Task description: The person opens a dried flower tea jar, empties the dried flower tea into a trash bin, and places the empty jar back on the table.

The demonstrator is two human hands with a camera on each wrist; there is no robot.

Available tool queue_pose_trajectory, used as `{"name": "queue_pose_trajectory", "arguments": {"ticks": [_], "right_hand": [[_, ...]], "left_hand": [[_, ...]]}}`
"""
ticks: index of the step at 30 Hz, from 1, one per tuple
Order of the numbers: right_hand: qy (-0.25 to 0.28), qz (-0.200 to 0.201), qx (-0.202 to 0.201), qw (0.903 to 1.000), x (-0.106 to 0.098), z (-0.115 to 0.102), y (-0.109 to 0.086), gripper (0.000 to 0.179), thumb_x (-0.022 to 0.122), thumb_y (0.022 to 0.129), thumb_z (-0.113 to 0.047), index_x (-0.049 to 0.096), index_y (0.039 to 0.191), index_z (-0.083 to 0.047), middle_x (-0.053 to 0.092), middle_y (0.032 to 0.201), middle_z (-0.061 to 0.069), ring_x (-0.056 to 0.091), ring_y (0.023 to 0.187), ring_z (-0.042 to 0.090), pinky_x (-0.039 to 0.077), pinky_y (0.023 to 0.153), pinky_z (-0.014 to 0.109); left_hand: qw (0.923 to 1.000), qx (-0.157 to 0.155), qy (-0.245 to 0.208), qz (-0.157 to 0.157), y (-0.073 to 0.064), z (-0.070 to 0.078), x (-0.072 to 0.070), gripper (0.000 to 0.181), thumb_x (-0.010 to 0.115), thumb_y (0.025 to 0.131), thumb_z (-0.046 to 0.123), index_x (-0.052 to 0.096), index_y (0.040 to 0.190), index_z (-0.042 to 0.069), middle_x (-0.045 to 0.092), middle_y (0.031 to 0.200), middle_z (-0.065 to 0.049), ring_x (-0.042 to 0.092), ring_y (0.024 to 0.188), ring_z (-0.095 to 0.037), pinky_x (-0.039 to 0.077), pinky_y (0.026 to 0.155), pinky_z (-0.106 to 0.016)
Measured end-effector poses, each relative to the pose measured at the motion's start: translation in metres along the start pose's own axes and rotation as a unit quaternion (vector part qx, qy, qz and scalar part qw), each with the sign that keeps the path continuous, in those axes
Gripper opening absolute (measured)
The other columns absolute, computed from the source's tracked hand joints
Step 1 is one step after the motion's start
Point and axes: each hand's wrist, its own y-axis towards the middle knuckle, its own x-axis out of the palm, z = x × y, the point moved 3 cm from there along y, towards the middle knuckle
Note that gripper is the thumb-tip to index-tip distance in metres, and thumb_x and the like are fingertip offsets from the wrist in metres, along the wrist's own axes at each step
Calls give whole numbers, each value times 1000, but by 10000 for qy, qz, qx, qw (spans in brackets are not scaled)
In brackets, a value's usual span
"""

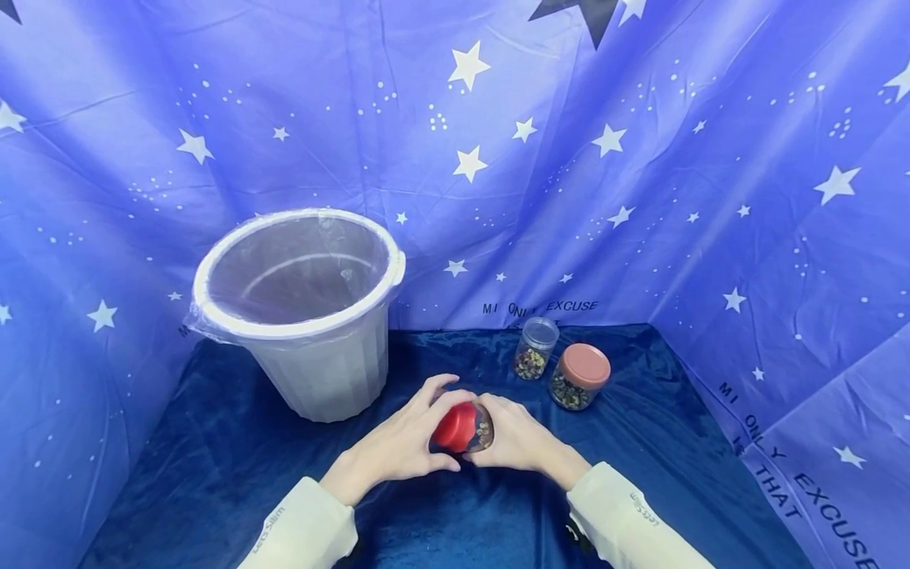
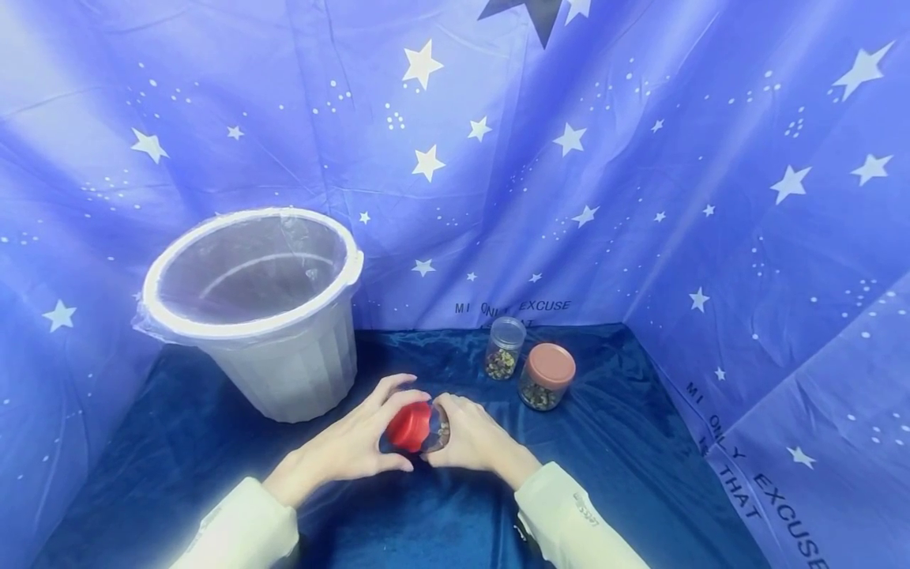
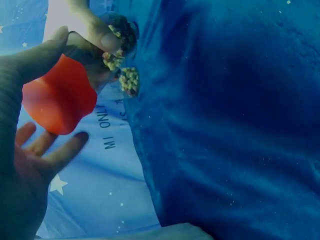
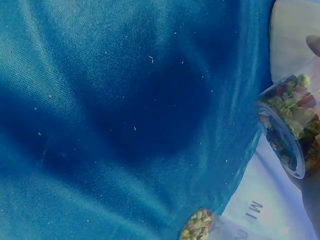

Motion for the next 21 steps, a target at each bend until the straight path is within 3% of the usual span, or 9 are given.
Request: {"name": "queue_pose_trajectory", "arguments": {"ticks": [5, 11, 15, 21], "right_hand": [[57, -58, 37, 10000, 0, 2, -1, 59, 86, 63, -40, 58, 108, -14, 65, 96, -3, 62, 84, 11, 54, 74, 27], [-3, 25, -20, 10000, 1, 4, -3, 59, 86, 62, -41, 58, 107, -15, 65, 95, -3, 61, 83, 10, 53, 72, 27], [-82, 133, -63, 9999, 1, 4, -4, 59, 86, 61, -40, 59, 106, -14, 65, 94, -3, 61, 82, 11, 53, 72, 28], [-187, 201, -101, 9996, 0, 5, -4, 58, 86, 59, -39, 59, 104, -14, 65, 92, -4, 61, 81, 11, 53, 71, 28]], "left_hand": [[9985, 504, 192, -22, -1, 0, 0, 66, 82, 76, 8, 53, 133, 24, 44, 143, -5, 46, 133, -23, 47, 107, -38], [9951, 901, 330, 255, -2, -1, 3, 62, 77, 75, -2, 57, 129, 21, 50, 138, -5, 49, 129, -23, 48, 106, -38], [9954, 849, 309, 318, -1, -2, 6, 61, 76, 75, -2, 57, 128, 21, 50, 139, -4, 49, 131, -23, 47, 108, -39], [9985, 446, 195, 256, 1, -2, 7, 58, 77, 76, 4, 57, 127, 22, 51, 135, 0, 51, 127, -19, 50, 104, -36]]}}
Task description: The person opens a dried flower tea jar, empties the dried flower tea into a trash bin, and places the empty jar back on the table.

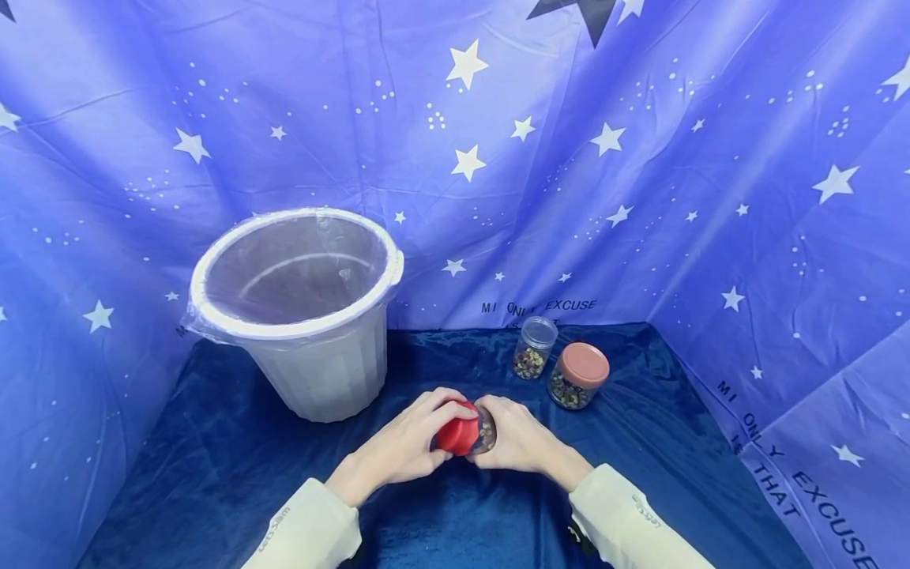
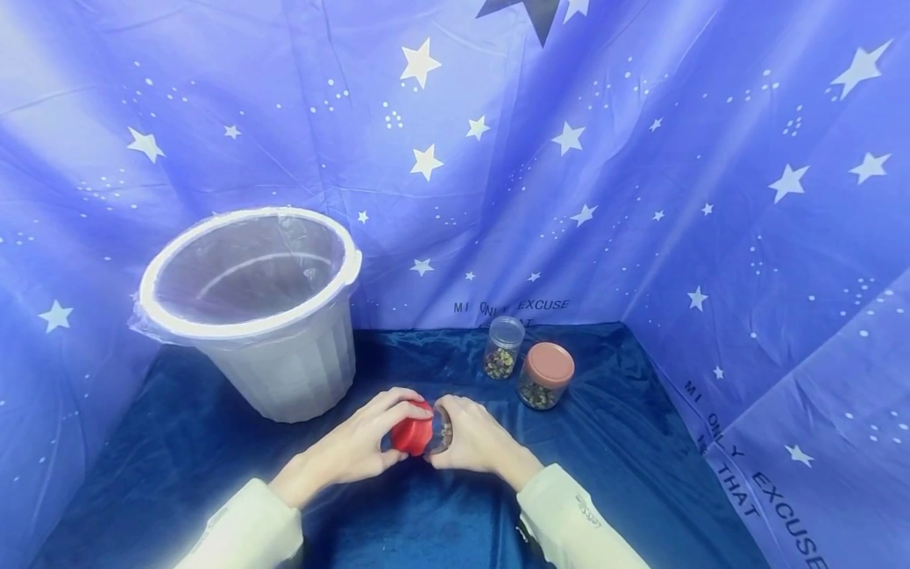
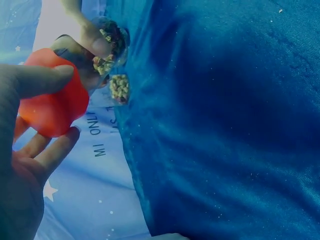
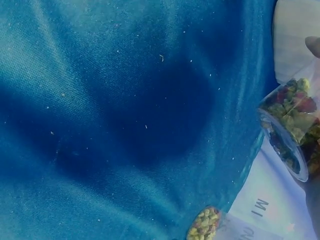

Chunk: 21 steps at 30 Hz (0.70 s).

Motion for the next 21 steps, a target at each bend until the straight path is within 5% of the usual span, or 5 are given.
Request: {"name": "queue_pose_trajectory", "arguments": {"ticks": [14, 21], "right_hand": [[87, -105, 54, 9999, 3, 0, 0, 59, 86, 58, -37, 59, 105, -15, 65, 92, -5, 60, 81, 9, 52, 71, 27], [103, -81, 4, 9999, 3, -2, 0, 59, 87, 59, -37, 60, 106, -14, 66, 94, -3, 60, 82, 9, 53, 73, 27]], "left_hand": [[9960, -889, 3, -54, 1, 1, 1, 57, 81, 76, 25, 59, 128, 23, 61, 115, 0, 64, 98, -16, 56, 78, -28], [9909, -1333, 68, -192, 3, 0, -2, 54, 76, 79, 37, 59, 128, 23, 65, 113, -1, 65, 93, -16, 55, 75, -28]]}}
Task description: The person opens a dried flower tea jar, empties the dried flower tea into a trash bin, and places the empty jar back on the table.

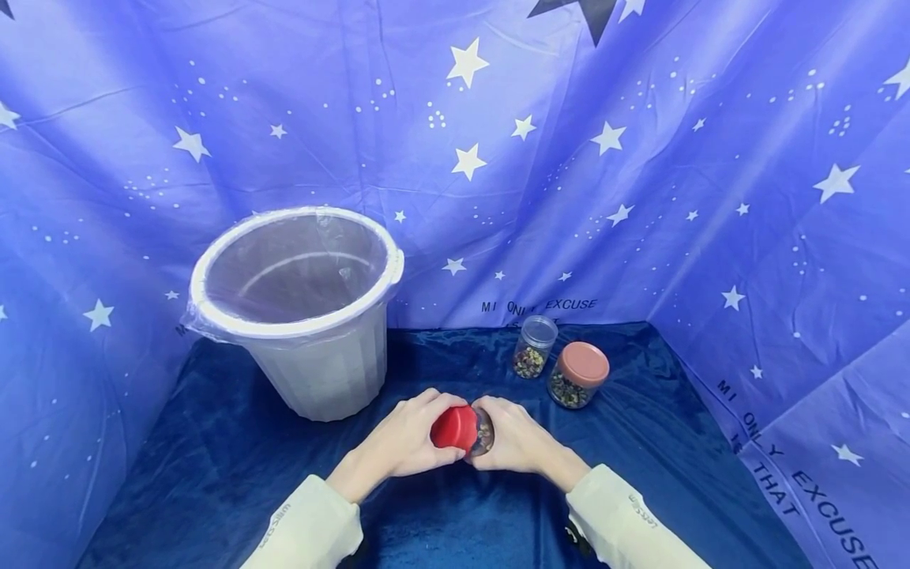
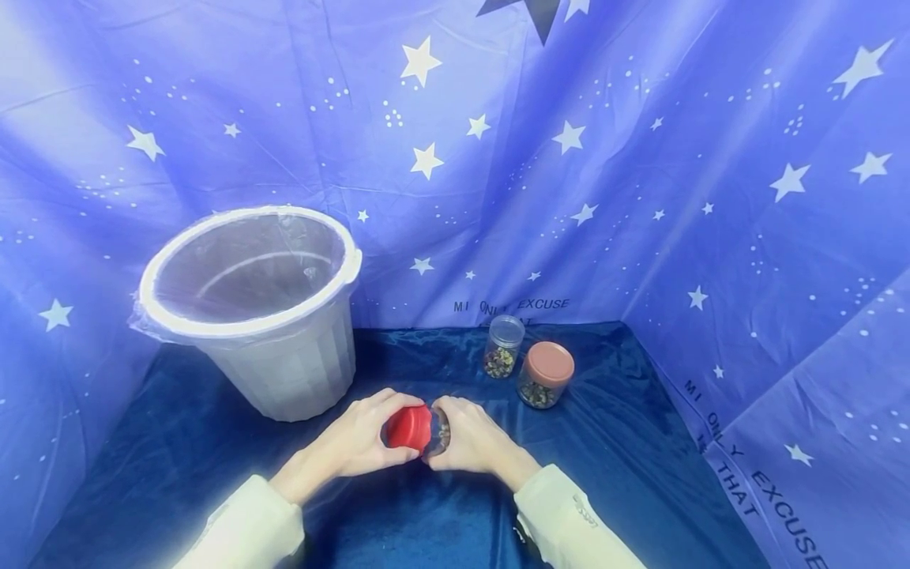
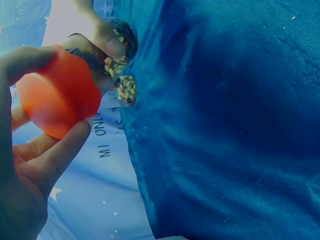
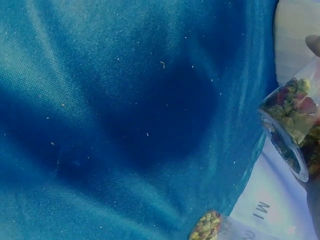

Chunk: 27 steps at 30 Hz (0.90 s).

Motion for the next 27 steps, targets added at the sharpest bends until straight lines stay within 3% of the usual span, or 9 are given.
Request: {"name": "queue_pose_trajectory", "arguments": {"ticks": [10, 18, 23, 27], "right_hand": [[106, -38, 35, 9999, 3, -2, 2, 58, 86, 62, -40, 59, 107, -15, 66, 95, -4, 60, 83, 8, 54, 75, 28], [266, 17, 93, 9996, -1, -1, 3, 60, 87, 62, -38, 60, 109, -13, 65, 96, -4, 60, 84, 9, 54, 74, 27], [235, 62, 38, 9997, -5, -1, 6, 59, 87, 62, -38, 60, 108, -12, 65, 95, -3, 60, 84, 10, 54, 73, 27], [233, 31, 118, 9997, -6, -1, 7, 59, 87, 63, -39, 60, 109, -13, 65, 96, -3, 60, 84, 10, 54, 73, 27]], "left_hand": [[9978, -635, -200, 50, 2, -4, 2, 51, 70, 81, 52, 60, 121, 22, 66, 106, 0, 63, 90, -17, 55, 67, -24], [9855, -1212, -1107, 432, 4, -9, 5, 47, 68, 84, 54, 64, 111, 16, 71, 99, -1, 65, 82, -11, 55, 65, -21], [9780, -1207, -1601, 583, 5, -10, 6, 47, 67, 87, 54, 65, 109, 13, 72, 95, -2, 65, 75, -9, 55, 64, -20], [9779, -1170, -1634, 583, 5, -9, 6, 49, 65, 88, 55, 64, 111, 12, 72, 97, -2, 66, 77, -9, 55, 66, -20]]}}
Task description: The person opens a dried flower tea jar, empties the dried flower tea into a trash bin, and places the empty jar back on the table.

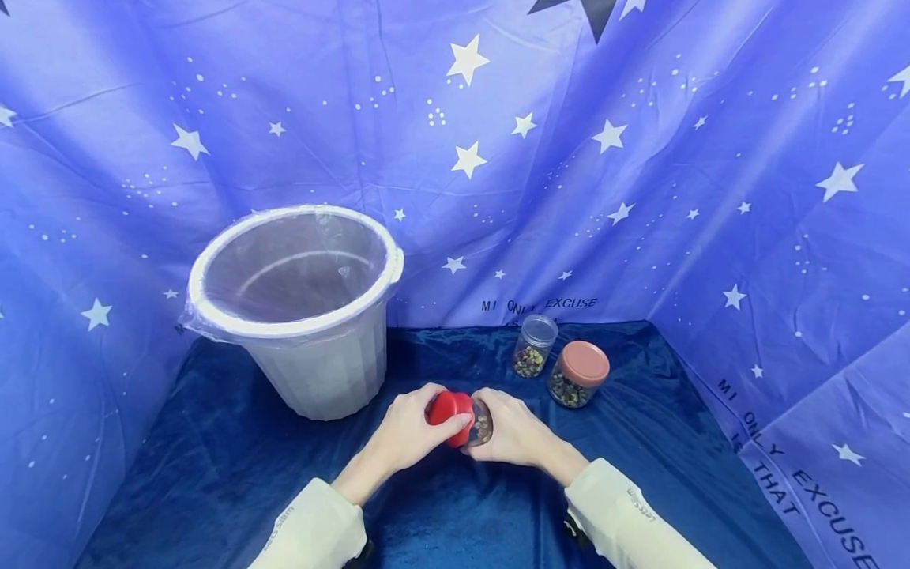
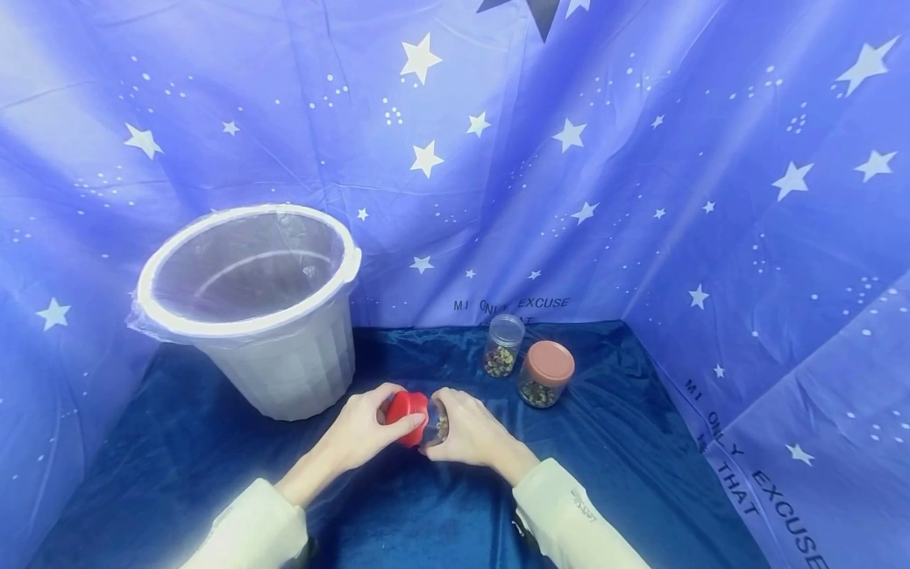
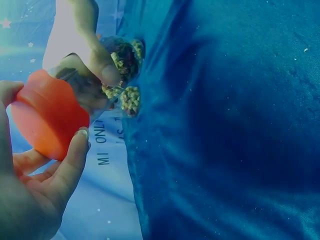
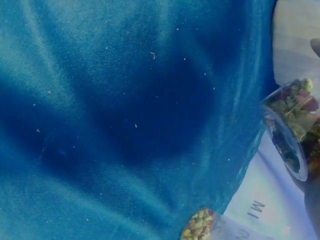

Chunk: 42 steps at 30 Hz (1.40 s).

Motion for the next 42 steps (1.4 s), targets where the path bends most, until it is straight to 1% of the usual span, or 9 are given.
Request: {"name": "queue_pose_trajectory", "arguments": {"ticks": [8, 14, 18, 27, 34, 40, 42], "right_hand": [[-300, 17, 115, 9995, -3, -1, 1, 60, 85, 64, -40, 59, 111, -13, 65, 97, -1, 60, 84, 12, 54, 72, 30], [-155, -64, 122, 9998, -3, 1, 1, 60, 85, 64, -39, 59, 111, -13, 65, 97, -1, 59, 84, 12, 54, 72, 28], [-101, -3, 77, 9999, -4, 1, 2, 60, 86, 64, -39, 59, 110, -12, 64, 96, -1, 59, 84, 11, 54, 73, 28], [102, 77, 208, 9997, -10, 6, 1, 60, 86, 65, -38, 59, 112, -12, 66, 99, -1, 61, 85, 12, 56, 75, 29], [226, 84, 330, 9992, -15, 11, 0, 61, 87, 65, -38, 60, 113, -13, 66, 100, -1, 61, 86, 11, 55, 76, 30], [238, 174, 492, 9984, -17, 14, 0, 61, 87, 64, -39, 60, 112, -14, 66, 99, -2, 61, 86, 10, 55, 76, 30], [275, 211, 483, 9982, -18, 15, 0, 61, 88, 63, -39, 60, 112, -14, 67, 99, 0, 62, 86, 11, 55, 76, 31]], "left_hand": [[9997, 56, 183, 142, 1, 2, 1, 50, 63, 89, 56, 63, 110, 11, 71, 94, -2, 64, 75, -8, 54, 64, -19], [9996, 20, 261, 115, 1, 3, 1, 51, 63, 89, 57, 62, 111, 11, 71, 95, -1, 64, 75, -8, 54, 64, -19], [9995, -8, 271, 138, 2, 5, 0, 50, 63, 89, 56, 62, 111, 12, 71, 94, -1, 64, 74, -7, 54, 64, -19], [9997, -15, 176, 176, 3, 9, -9, 46, 63, 91, 51, 61, 115, 12, 71, 96, -1, 64, 75, -8, 55, 66, -19], [9987, 75, 339, 380, 4, 8, -17, 42, 66, 89, 49, 63, 110, 12, 70, 91, 0, 61, 73, -8, 53, 64, -19], [9981, -143, 428, 428, 4, 5, -24, 41, 69, 88, 46, 62, 112, 14, 69, 93, 1, 61, 76, -10, 54, 66, -21], [9977, -183, 482, 436, 4, 4, -27, 41, 69, 88, 46, 62, 112, 14, 69, 94, 1, 61, 78, -10, 55, 67, -22]]}}
